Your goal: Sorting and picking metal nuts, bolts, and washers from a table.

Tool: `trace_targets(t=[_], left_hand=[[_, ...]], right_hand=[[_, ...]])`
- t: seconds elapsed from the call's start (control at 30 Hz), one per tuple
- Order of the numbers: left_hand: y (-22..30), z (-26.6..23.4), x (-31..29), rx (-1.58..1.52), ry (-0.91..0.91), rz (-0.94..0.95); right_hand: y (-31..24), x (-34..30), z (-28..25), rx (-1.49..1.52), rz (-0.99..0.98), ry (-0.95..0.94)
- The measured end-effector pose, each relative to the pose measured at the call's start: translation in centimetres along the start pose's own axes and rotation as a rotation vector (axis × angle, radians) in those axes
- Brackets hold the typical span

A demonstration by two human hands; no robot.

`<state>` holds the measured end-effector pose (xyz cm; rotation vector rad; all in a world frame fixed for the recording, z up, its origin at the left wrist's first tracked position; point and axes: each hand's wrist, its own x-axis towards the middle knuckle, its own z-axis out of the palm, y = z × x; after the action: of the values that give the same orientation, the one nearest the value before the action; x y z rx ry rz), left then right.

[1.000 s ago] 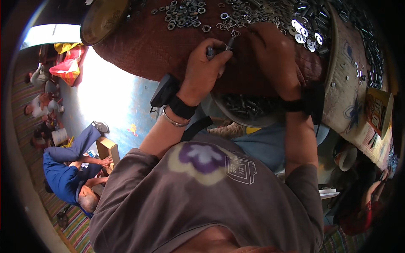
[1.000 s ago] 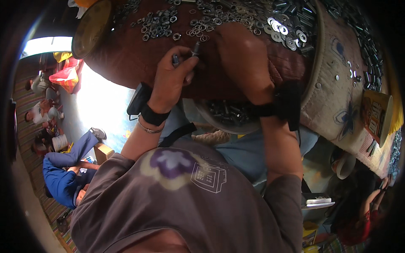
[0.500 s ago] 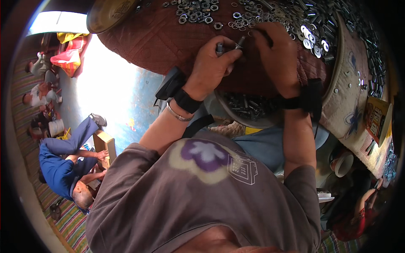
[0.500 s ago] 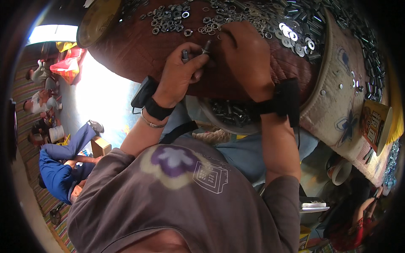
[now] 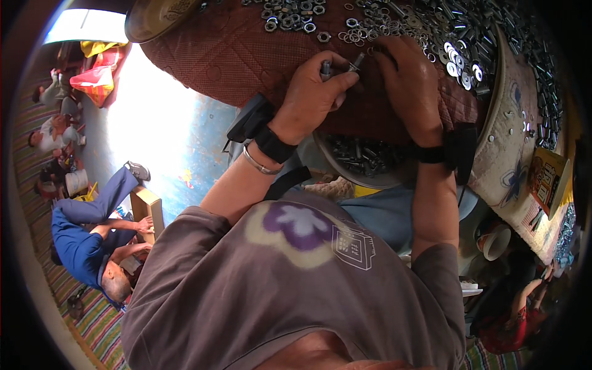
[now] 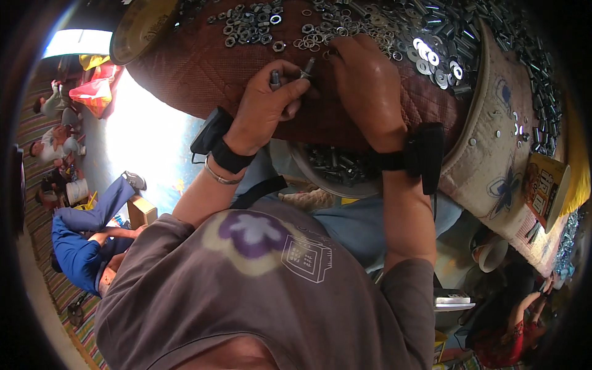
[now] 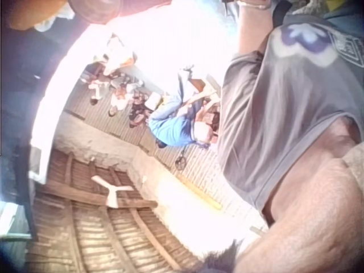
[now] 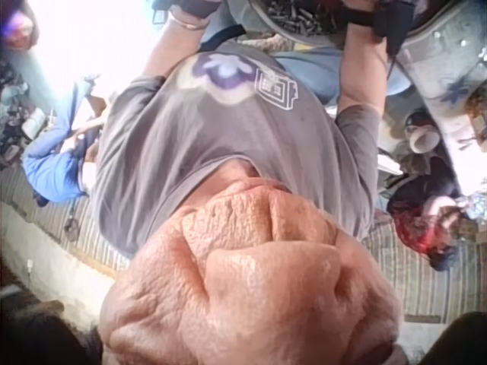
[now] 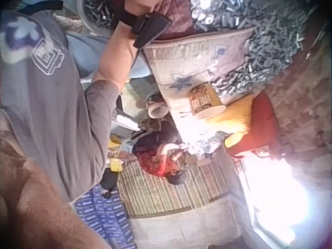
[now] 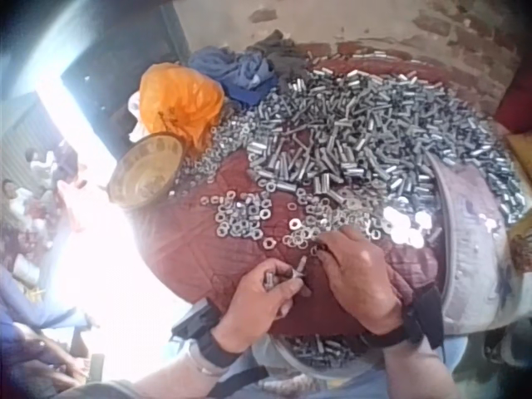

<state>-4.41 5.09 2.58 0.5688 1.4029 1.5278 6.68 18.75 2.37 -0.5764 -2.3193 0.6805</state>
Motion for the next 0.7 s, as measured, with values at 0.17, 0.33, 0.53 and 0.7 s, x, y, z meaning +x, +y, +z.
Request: trace_targets(t=[0.17,0.33,0.53,0.7], left_hand=[[-0.1,0.0,0.1,-0.012,-0.003,-0.001],[-0.3,-0.2,0.2,-0.001,-0.006,0.003],[0.1,0.0,0.0,0.05,-0.003,0.036],[-0.7,-0.7,-0.2,0.13,0.021,0.113]], right_hand=[[0.3,0.0,0.0,0.027,-0.02,0.056],[-1.3,0.0,-0.9,0.177,0.059,0.111],[-2.1,-0.2,-0.6,0.452,0.218,-0.114],[-2.4,-0.1,-1.0,0.479,0.268,-0.316]])
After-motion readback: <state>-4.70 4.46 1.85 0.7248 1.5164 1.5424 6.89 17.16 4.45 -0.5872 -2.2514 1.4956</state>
